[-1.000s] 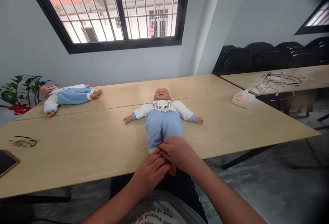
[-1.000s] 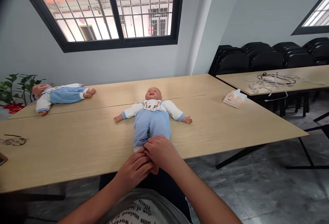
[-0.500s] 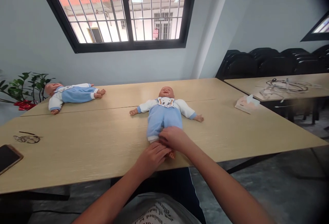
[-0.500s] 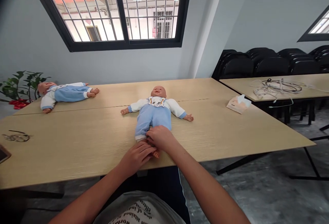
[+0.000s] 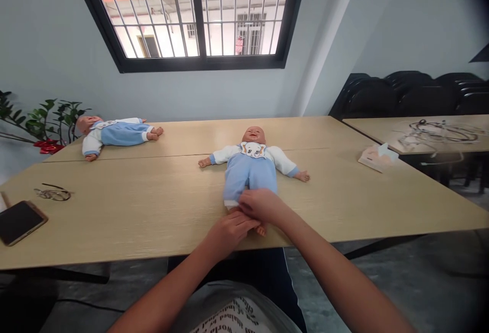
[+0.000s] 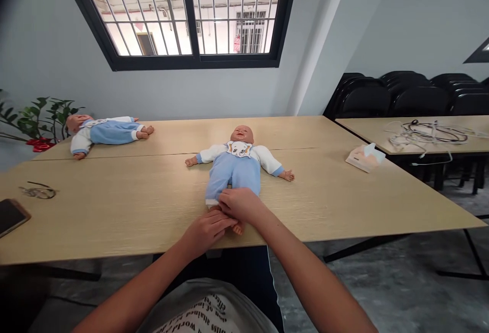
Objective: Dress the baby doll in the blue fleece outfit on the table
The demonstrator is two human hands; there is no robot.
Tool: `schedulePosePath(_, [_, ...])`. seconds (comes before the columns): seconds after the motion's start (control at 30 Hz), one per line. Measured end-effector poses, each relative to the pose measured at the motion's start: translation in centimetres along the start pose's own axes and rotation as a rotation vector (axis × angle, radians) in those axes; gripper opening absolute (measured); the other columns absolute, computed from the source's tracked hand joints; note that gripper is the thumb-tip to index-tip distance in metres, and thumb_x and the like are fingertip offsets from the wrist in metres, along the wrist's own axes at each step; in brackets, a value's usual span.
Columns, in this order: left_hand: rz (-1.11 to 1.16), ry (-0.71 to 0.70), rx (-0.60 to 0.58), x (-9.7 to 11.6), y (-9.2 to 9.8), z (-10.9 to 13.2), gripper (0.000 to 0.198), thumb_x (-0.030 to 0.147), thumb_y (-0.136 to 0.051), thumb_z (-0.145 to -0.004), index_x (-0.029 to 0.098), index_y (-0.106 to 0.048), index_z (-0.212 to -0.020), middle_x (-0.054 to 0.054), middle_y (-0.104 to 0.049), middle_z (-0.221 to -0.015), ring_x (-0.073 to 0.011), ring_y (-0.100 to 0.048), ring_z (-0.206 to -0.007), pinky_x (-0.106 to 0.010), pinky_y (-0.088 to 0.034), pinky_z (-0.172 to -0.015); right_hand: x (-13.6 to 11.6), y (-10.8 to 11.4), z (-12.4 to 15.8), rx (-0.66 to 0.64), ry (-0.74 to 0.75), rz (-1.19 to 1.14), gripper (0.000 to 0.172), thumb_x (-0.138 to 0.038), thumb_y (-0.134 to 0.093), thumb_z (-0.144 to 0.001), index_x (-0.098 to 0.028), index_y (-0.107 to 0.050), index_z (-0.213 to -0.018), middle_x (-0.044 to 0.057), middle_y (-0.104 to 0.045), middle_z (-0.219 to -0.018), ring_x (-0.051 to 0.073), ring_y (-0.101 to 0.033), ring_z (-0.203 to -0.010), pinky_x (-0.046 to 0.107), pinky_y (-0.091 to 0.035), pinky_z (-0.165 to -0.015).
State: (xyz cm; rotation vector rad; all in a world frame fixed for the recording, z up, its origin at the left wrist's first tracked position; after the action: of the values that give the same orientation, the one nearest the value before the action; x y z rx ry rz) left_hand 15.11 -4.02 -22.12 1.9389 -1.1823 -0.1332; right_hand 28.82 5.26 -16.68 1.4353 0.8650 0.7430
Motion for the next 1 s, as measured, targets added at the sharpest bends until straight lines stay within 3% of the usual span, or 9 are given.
schedulePosePath(0.17, [-0.041,-0.037,-0.061,-0.1,-0.3,0.5,0.027,0.016,-0.051,-0.104,0.018,-0.067,-0.125,-0.008,-0.077,-0.112,-0.0181,-0.071,-0.108,-0.036,-0.056,-0.104,-0.1,1.6,0.3,-0.077,-0.035,-0.209,0.015,-0.024,-0.06,-0.095,-0.021,-0.073,-0.088,0.0,-0.073,-0.084,0.014,-0.059,-0.072,0.026,-0.031,-0.06])
schedulePosePath(0.3, [-0.077,-0.089,-0.035,-0.4,-0.8,0.9,0.032,0.013,-0.049,-0.104,0.017,-0.062,-0.133,-0.008,-0.076,-0.121,-0.0181,-0.069,-0.118,-0.037,-0.052,-0.112,-1.5,2.7,-2.2,-0.041,0.023,-0.068,0.019,-0.029,-0.063,-0.095,-0.022,-0.074,-0.108,0.004,-0.076,-0.099,0.019,-0.065,-0.082,0.028,-0.038,-0.066])
schedulePosePath(0.43, [-0.115,-0.072,-0.053,-0.5,-1.2,0.9,0.035,0.014,-0.048,-0.104,0.02,-0.061,-0.136,-0.008,-0.069,-0.137,-0.0216,-0.062,-0.132,-0.04,-0.051,-0.114,-3.4,1.9,-4.9,-0.15,0.11,0.144,0.015,-0.018,-0.062,-0.092,-0.019,-0.076,-0.091,0.01,-0.076,-0.098,0.024,-0.068,-0.084,0.032,-0.043,-0.07])
schedulePosePath(0.7, [-0.184,-0.099,-0.052,-0.9,-1.5,1.3,0.035,0.013,-0.044,-0.105,0.016,-0.056,-0.138,-0.01,-0.066,-0.141,-0.022,-0.06,-0.134,-0.036,-0.049,-0.116,-5.8,1.1,-6.0,-0.193,-0.046,0.148,0.026,-0.004,-0.054,-0.09,-0.012,-0.078,-0.086,0.018,-0.077,-0.092,0.028,-0.071,-0.077,0.035,-0.05,-0.067])
schedulePosePath(0.9, [-0.196,-0.022,-0.081,-1.1,-2.4,1.9,0.036,0.011,-0.047,-0.102,0.019,-0.058,-0.136,-0.009,-0.068,-0.136,-0.0265,-0.066,-0.125,-0.041,-0.054,-0.108,-5.4,0.3,-5.0,-0.15,0.035,0.03,0.019,-0.006,-0.059,-0.087,-0.014,-0.077,-0.085,0.015,-0.077,-0.091,0.027,-0.07,-0.082,0.036,-0.051,-0.074])
schedulePosePath(1.0, [-0.159,-0.026,-0.082,-1.1,-2.4,1.9,0.039,0.012,-0.049,-0.101,0.022,-0.058,-0.138,-0.008,-0.067,-0.139,-0.028,-0.065,-0.127,-0.044,-0.053,-0.109,-4.5,-0.3,-4.7,-0.097,0.013,-0.08,0.015,-0.009,-0.067,-0.081,-0.017,-0.074,-0.071,0.013,-0.075,-0.08,0.025,-0.068,-0.074,0.037,-0.051,-0.073])
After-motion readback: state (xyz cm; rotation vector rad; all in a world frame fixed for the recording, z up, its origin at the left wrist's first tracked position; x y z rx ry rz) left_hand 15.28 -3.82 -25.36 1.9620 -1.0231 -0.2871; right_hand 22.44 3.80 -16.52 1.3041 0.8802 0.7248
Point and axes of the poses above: each hand's wrist, its own z-axis away from the middle knuckle, its own y-axis out of the back of the hand, x = y × z, the point moved 2 cm from there along -z, towards the middle knuckle
